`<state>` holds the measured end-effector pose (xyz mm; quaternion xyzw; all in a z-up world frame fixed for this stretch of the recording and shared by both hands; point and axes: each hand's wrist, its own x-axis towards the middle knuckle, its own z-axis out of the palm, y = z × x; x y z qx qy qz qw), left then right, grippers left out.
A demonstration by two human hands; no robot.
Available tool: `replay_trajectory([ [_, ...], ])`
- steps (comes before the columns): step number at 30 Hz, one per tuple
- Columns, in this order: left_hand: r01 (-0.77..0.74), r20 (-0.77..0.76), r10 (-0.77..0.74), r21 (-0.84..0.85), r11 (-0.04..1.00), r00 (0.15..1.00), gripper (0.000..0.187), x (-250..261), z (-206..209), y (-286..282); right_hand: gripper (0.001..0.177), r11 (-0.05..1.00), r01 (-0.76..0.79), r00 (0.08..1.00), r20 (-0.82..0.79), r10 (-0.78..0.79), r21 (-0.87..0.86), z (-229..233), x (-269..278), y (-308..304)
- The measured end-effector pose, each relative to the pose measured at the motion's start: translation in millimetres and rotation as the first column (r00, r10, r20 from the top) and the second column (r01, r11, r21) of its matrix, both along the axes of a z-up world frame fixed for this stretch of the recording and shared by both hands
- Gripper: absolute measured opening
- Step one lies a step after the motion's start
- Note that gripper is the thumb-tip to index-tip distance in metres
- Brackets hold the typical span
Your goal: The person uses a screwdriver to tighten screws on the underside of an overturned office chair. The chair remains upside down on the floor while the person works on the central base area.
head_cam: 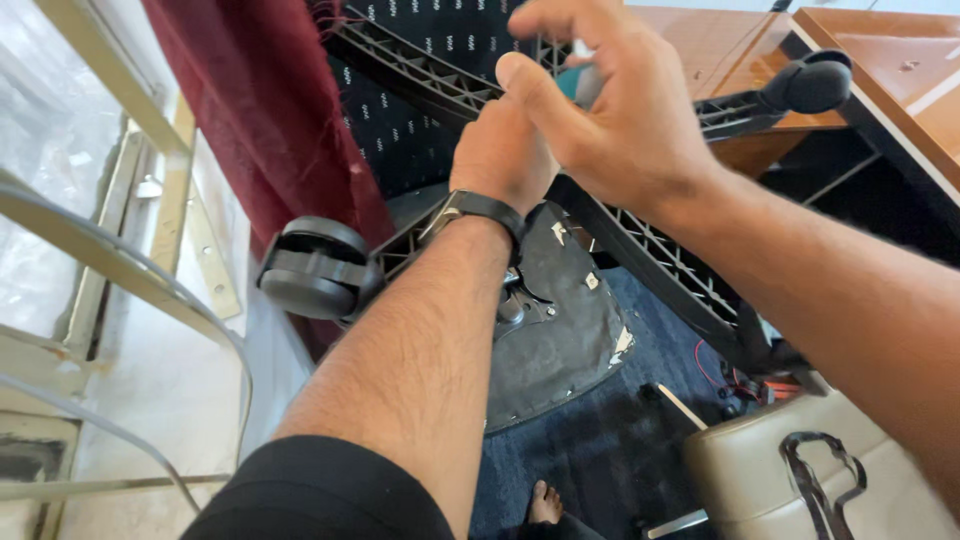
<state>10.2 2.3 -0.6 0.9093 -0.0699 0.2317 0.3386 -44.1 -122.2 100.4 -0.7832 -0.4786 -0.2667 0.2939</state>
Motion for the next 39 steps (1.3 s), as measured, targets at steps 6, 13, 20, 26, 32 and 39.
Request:
replay_trajectory([
  [6, 0.038, 0.125, -0.016, -0.179, 0.983, 0.992, 0.027, -9, 8, 2, 0.024, 0.978, -0.126, 0.969, -0.190, 0.158, 0.169, -12, 11, 22],
  [13, 0.064, 0.280, 0.024, -0.304, 0.951, 0.960, 0.028, -11, 16, 2, 0.018, 0.991, -0.072, 0.992, -0.093, 0.083, 0.114, -4, 14, 21],
  [20, 0.113, 0.240, -0.042, -0.291, 0.950, 0.970, 0.026, -11, 8, -2, 0.024, 0.982, 0.147, 0.926, -0.365, -0.095, 0.118, -11, 18, 11],
  [26, 0.078, 0.085, -0.059, -0.250, 0.965, 0.995, 0.023, -2, 2, -2, 0.024, 0.985, -0.062, 0.883, -0.451, 0.128, 0.158, -24, 30, -21],
  [32, -0.023, 0.203, 0.036, -0.067, 0.997, 0.979, 0.023, 2, -4, -4, 0.026, 0.984, -0.021, 0.863, -0.493, 0.109, 0.180, -33, 34, -26],
  [39, -0.031, 0.192, 0.030, 0.002, 1.000, 0.981, 0.030, -1, -5, -3, 0.024, 0.985, 0.046, 0.906, -0.422, 0.028, 0.165, -31, 25, -25],
])
